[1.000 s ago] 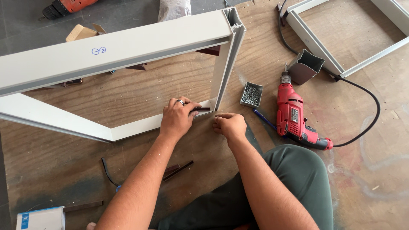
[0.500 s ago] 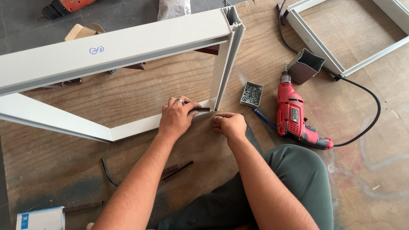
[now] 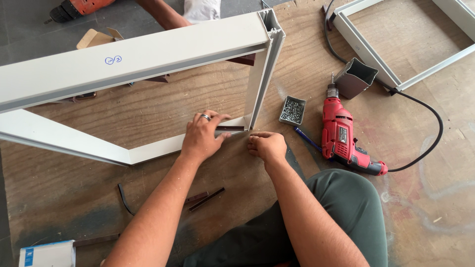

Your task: The person assembles a white metal frame by inserting small brown strips into slots and securing them with a red power drill. They measure and mark the frame with a tape measure and pen, then insert additional strips into the frame slots.

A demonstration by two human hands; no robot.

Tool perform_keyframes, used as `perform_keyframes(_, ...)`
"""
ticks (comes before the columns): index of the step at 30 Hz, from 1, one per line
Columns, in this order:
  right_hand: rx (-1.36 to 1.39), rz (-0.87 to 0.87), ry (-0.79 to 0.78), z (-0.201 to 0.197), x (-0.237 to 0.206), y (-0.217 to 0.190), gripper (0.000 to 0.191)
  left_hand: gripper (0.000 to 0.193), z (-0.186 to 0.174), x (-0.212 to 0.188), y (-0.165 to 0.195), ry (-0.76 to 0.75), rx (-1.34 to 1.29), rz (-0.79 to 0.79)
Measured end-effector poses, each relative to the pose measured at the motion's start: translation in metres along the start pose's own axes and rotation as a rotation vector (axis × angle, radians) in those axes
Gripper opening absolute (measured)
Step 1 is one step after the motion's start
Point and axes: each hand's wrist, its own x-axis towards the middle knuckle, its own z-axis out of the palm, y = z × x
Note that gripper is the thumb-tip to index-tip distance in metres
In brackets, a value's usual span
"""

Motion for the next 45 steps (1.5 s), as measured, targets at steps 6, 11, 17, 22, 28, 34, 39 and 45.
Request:
perform_keyframes(6,-0.027,-0.025,0.018,0.001,-0.004,-0.003,0.021,0.070,-0.011,-0.016,-0.021,0.139,-0.033,-0.045)
perform_keyframes(11,-0.205,-0.122,0.073,0.010,-0.011,-0.004,0.023,0.069,-0.013,-0.029,-0.036,0.164,-0.096,-0.070)
perform_keyframes(17,-0.217,-0.103,0.055,0.013,-0.012,-0.001,0.022,0.061,-0.009,-0.031,-0.040,0.184,-0.131,-0.053)
perform_keyframes(22,-0.198,-0.099,0.054,0.014,-0.008,0.002,0.023,0.060,-0.010,-0.023,-0.041,0.086,-0.105,-0.132)
perform_keyframes(28,-0.193,-0.102,0.049,0.013,-0.008,0.002,0.023,0.056,-0.012,-0.020,-0.041,0.051,-0.085,-0.157)
perform_keyframes(34,-0.192,-0.091,0.046,0.014,-0.010,0.000,0.023,0.055,-0.011,-0.020,-0.040,0.027,-0.089,-0.181)
perform_keyframes(39,-0.265,-0.186,0.081,0.012,-0.013,0.000,0.024,0.054,-0.010,-0.020,-0.040,0.041,-0.095,-0.163)
perform_keyframes(45,-0.491,-0.518,0.250,0.015,-0.026,0.007,0.024,0.054,-0.011,-0.022,-0.041,0.080,-0.093,-0.129)
